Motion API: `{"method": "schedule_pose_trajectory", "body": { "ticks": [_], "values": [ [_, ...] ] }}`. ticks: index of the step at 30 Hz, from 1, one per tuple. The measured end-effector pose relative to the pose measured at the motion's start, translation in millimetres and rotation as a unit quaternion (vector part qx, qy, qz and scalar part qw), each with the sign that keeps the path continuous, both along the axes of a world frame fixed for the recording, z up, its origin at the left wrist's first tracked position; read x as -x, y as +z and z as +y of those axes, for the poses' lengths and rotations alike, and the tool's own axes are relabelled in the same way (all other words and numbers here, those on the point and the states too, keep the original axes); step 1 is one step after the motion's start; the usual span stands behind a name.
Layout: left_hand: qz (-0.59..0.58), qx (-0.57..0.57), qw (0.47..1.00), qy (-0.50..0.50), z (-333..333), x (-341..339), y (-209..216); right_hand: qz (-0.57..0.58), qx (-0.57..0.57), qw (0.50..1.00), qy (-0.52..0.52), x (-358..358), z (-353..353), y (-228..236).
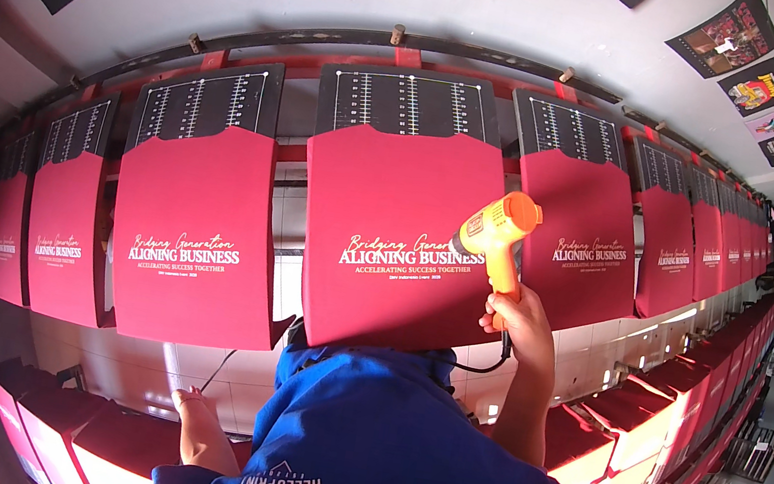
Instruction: The person uses a heat gun to dry the ink on a series of printed shirts mounted on a screen-printing rack.
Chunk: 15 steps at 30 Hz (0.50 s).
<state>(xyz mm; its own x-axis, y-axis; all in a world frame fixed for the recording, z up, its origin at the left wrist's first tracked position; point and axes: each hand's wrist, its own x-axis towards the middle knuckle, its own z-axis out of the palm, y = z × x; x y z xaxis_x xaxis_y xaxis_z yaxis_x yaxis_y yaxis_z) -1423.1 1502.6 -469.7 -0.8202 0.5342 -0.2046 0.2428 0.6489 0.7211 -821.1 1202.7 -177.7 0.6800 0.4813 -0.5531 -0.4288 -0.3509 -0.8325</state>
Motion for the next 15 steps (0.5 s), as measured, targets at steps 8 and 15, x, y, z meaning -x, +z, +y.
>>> {"method": "schedule_pose_trajectory", "body": {
  "ticks": [8,15],
  "values": [
    [0.002,-0.139,0.99,-0.013,69.6,21.2,48.2,-0.033,-0.005,0.999,-0.015,-6.5,5.6,-6.4],
    [0.002,-0.369,0.927,-0.065,158.6,66.3,117.9,-0.025,-0.005,1.0,-0.008,0.3,5.5,1.9]
  ]
}}
